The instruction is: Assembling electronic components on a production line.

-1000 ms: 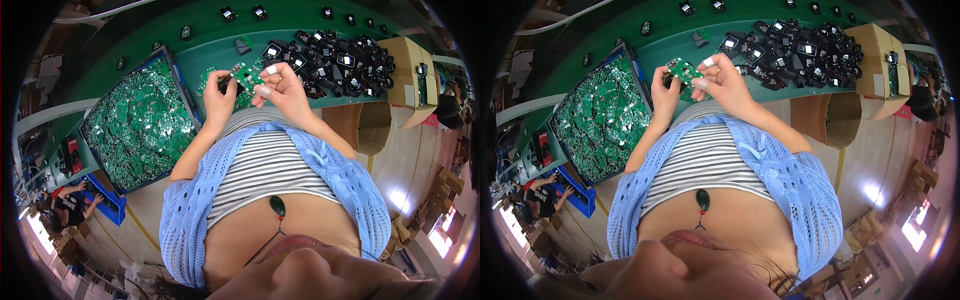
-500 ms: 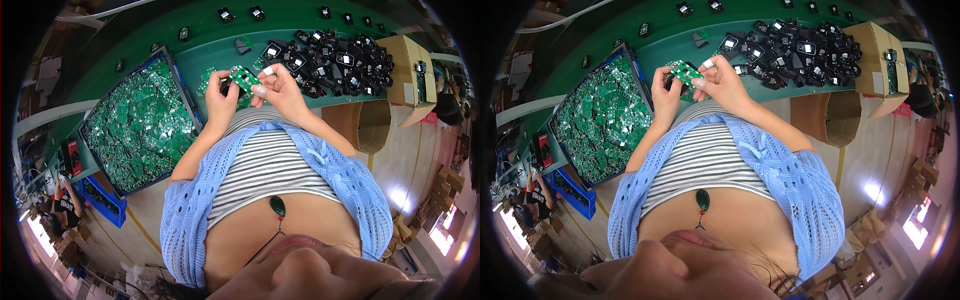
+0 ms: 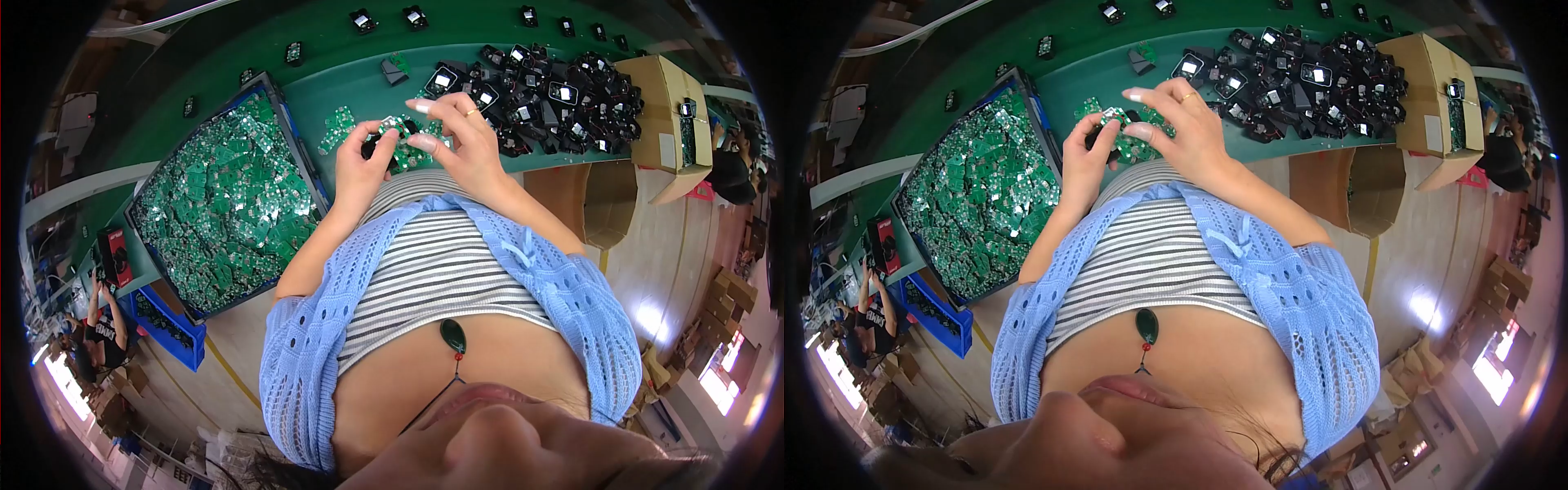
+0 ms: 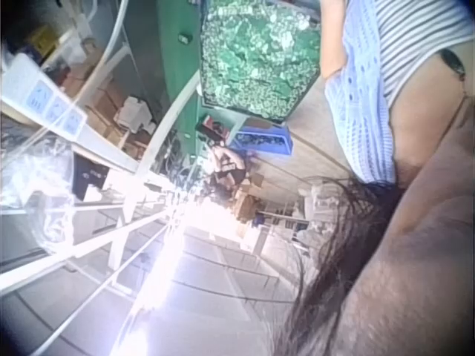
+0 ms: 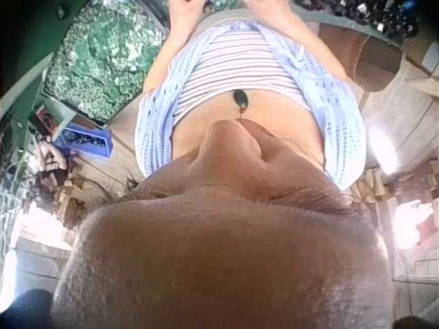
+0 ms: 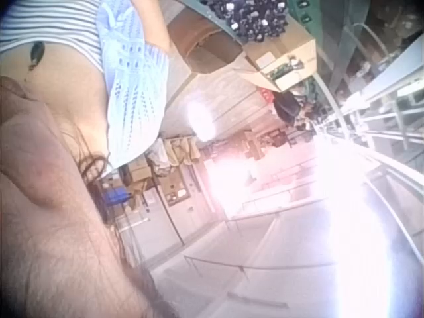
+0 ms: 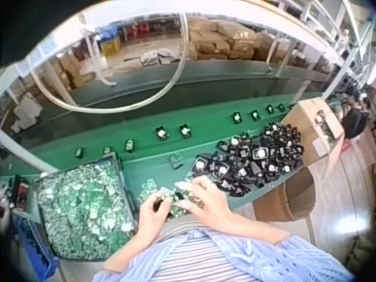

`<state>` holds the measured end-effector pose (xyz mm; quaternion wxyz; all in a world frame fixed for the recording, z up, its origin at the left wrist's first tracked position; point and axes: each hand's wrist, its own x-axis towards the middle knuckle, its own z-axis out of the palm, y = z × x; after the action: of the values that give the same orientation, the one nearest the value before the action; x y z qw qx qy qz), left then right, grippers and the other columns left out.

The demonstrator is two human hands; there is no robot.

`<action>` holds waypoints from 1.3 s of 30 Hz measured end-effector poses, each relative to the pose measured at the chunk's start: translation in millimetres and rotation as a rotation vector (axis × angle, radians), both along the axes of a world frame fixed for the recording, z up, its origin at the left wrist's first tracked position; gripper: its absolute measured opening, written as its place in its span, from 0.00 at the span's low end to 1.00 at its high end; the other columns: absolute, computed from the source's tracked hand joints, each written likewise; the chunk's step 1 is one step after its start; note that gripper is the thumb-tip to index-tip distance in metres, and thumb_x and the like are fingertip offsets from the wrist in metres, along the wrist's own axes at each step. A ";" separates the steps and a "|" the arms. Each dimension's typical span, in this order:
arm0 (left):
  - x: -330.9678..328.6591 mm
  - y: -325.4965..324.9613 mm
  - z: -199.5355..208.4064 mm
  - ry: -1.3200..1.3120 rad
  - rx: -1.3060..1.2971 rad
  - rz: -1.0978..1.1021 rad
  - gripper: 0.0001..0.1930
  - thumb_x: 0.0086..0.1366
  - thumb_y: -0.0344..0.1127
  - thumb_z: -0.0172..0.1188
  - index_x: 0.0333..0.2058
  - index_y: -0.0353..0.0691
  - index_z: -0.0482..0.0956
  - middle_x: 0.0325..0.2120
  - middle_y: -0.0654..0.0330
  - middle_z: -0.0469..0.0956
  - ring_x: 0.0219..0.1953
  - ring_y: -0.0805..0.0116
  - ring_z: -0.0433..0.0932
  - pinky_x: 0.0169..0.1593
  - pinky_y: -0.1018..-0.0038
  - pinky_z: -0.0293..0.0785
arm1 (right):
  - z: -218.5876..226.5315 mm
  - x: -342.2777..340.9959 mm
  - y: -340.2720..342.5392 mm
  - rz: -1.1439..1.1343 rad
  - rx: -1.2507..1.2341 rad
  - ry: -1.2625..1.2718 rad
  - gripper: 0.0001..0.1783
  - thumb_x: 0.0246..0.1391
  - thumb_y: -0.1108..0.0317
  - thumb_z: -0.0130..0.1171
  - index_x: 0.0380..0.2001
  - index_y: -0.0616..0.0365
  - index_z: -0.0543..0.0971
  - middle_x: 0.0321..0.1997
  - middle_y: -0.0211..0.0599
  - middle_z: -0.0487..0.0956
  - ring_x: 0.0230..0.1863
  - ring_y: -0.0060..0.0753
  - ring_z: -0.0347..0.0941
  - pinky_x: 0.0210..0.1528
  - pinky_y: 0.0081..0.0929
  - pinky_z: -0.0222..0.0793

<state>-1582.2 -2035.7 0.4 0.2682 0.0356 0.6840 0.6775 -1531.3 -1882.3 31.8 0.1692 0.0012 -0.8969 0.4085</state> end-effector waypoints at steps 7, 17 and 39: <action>3.8 3.5 8.1 0.079 0.057 -0.027 0.13 0.57 0.28 0.52 0.42 0.38 0.67 0.28 0.62 0.72 0.20 0.82 0.66 0.20 0.85 0.61 | -18.4 -5.7 -3.3 0.069 -0.124 0.065 0.06 0.41 0.74 0.58 0.27 0.58 0.75 0.29 0.32 0.70 0.26 0.23 0.66 0.22 0.18 0.62; 4.5 8.7 14.6 0.752 -0.109 0.016 0.08 0.51 0.25 0.56 0.32 0.43 0.77 0.33 0.61 0.72 0.27 0.76 0.72 0.28 0.82 0.68 | 1.3 -8.3 4.6 0.168 0.320 0.144 0.09 0.38 0.71 0.57 0.22 0.58 0.67 0.22 0.33 0.66 0.25 0.35 0.64 0.22 0.28 0.62; -0.7 4.9 24.2 -0.161 0.264 -0.060 0.08 0.58 0.26 0.50 0.37 0.37 0.71 0.30 0.66 0.70 0.19 0.86 0.63 0.17 0.87 0.64 | -4.1 -7.7 8.6 0.150 -0.063 0.180 0.08 0.36 0.77 0.57 0.24 0.60 0.71 0.24 0.35 0.70 0.27 0.37 0.66 0.27 0.28 0.65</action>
<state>-1582.8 -2030.8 24.6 0.3350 0.0367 0.5639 0.7540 -1539.1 -1873.7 27.7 0.2182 0.0996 -0.8623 0.4460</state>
